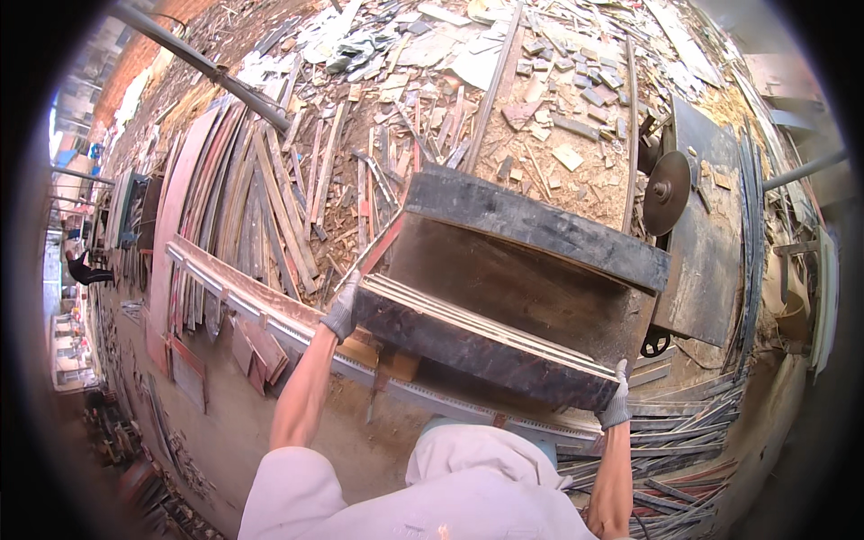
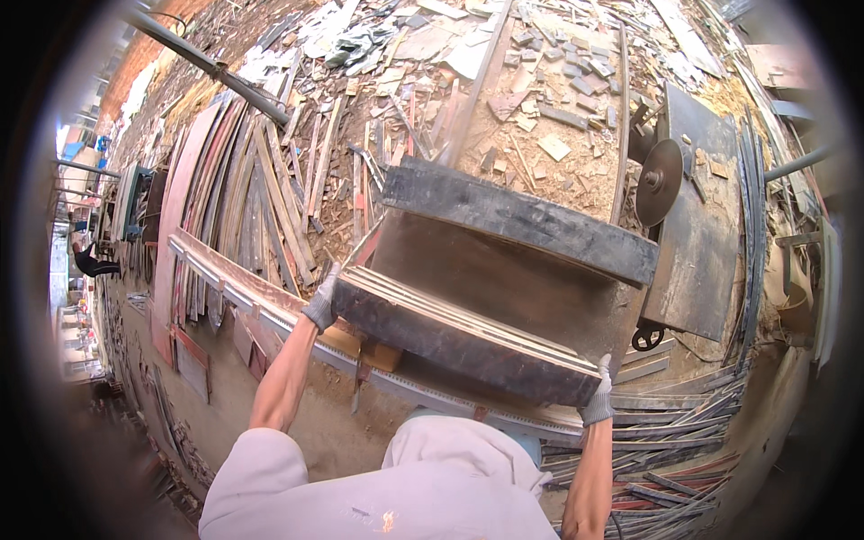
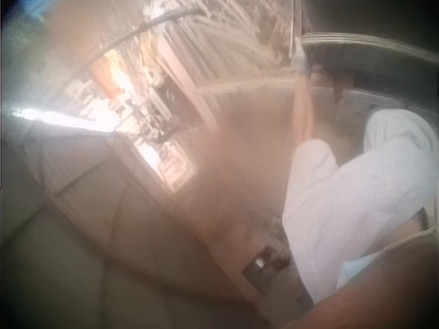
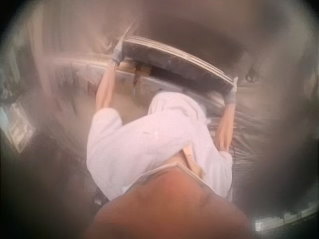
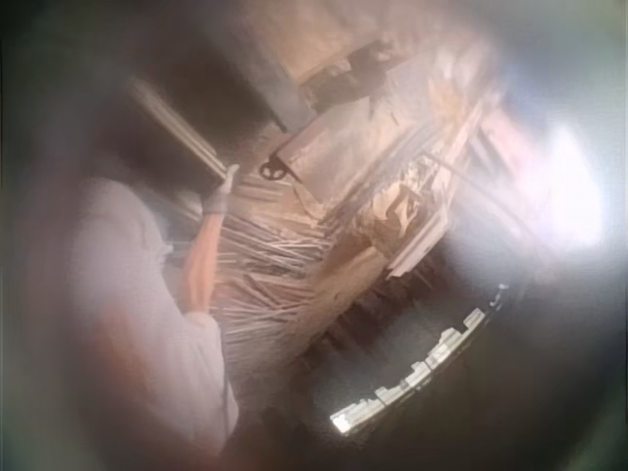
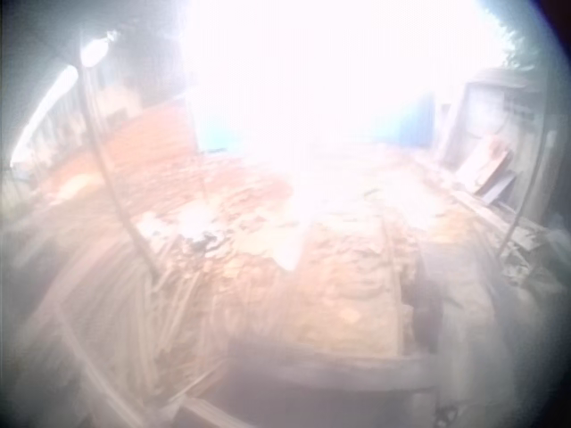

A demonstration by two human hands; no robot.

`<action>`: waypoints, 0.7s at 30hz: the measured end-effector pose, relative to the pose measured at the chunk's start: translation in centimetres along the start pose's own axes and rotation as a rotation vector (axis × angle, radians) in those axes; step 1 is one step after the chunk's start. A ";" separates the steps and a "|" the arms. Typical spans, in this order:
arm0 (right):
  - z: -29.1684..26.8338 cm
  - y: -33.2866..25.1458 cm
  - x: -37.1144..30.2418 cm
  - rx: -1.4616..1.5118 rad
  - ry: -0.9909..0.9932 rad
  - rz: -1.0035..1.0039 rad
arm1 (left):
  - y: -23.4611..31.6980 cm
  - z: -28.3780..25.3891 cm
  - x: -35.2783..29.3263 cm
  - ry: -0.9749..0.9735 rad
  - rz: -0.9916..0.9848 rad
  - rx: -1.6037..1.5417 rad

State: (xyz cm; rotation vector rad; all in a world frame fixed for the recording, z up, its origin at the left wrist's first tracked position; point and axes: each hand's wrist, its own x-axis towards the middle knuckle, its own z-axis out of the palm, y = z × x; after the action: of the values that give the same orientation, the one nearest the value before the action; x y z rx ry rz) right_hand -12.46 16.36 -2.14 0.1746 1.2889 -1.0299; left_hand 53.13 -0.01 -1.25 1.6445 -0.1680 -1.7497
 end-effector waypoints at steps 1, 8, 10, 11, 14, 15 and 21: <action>0.0 0.2 -0.5 -0.024 -0.028 -0.003 | 0.1 0.0 -0.1 -0.080 0.027 -0.051; 1.6 0.2 -1.6 0.034 -0.107 0.084 | 1.6 -1.2 1.2 -0.155 -0.130 -0.116; 2.0 0.1 -1.3 0.042 -0.053 0.078 | 1.2 -1.1 1.7 -0.189 -0.112 -0.064; 1.9 -0.1 -1.4 0.034 -0.068 0.100 | 1.0 -1.1 1.8 -0.130 -0.121 -0.021; 1.7 -0.5 -1.1 0.043 -0.118 0.100 | 0.4 -0.6 1.6 -0.109 -0.048 -0.051; 1.5 -0.7 -1.1 0.033 -0.037 0.111 | 0.2 -0.5 1.4 -0.086 -0.005 -0.025; -0.2 -2.4 -2.0 0.040 -0.264 0.090 | -0.8 1.8 -0.7 -0.005 -0.137 0.036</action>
State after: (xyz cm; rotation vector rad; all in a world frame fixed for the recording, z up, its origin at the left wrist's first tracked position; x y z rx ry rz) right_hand -14.12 16.20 0.52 0.1215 1.0134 -0.9670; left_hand 51.11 0.28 -0.77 1.7131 -0.0907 -1.8624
